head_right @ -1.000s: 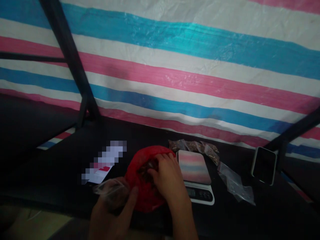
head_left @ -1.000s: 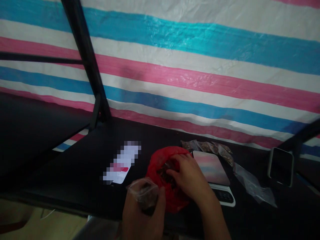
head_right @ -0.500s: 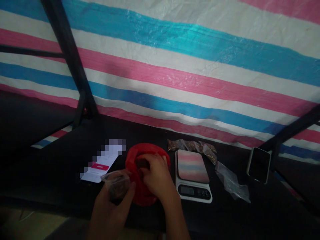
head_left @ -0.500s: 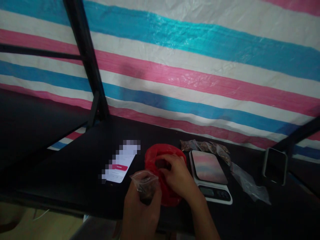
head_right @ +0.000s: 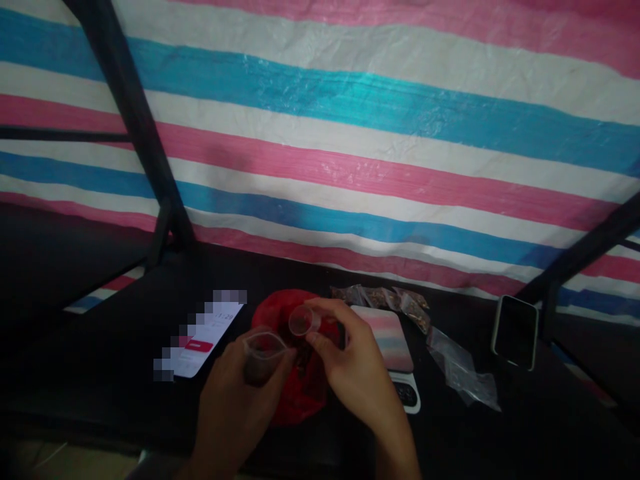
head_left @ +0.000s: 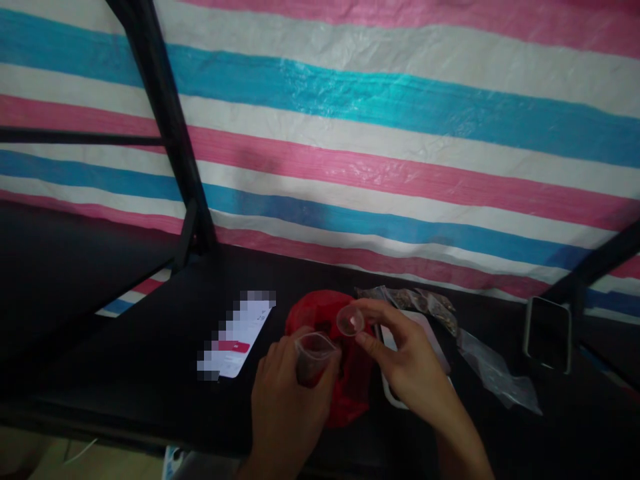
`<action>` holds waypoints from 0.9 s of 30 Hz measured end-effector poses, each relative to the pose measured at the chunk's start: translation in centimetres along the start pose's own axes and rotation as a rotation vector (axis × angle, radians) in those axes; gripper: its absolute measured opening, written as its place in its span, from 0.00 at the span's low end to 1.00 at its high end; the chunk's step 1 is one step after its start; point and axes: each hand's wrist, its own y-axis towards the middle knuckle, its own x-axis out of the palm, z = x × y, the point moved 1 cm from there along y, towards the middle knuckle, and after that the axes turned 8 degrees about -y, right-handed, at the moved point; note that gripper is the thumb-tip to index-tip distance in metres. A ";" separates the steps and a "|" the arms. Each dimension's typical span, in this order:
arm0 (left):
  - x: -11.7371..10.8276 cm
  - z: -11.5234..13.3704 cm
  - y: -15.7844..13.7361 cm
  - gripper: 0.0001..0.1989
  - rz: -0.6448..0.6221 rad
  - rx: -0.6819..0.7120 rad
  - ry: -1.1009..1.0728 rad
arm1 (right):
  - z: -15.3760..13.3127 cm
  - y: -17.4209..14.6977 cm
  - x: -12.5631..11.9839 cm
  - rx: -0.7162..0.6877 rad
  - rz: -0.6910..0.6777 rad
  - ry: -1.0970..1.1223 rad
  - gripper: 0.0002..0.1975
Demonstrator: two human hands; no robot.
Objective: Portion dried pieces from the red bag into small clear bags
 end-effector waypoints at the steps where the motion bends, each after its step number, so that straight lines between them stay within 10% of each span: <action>1: 0.2 0.1 0.0 0.14 -0.007 0.070 0.048 | -0.6 -0.3 -0.2 -0.031 0.000 -0.019 0.17; 14: 2.7 0.9 -0.9 0.15 -0.010 0.249 0.236 | -1.7 -2.3 -0.5 -0.330 -0.033 -0.493 0.32; 27: 1.2 0.1 0.6 0.17 0.212 -0.020 -0.097 | 1.4 -0.3 3.2 -0.019 -0.093 -0.243 0.24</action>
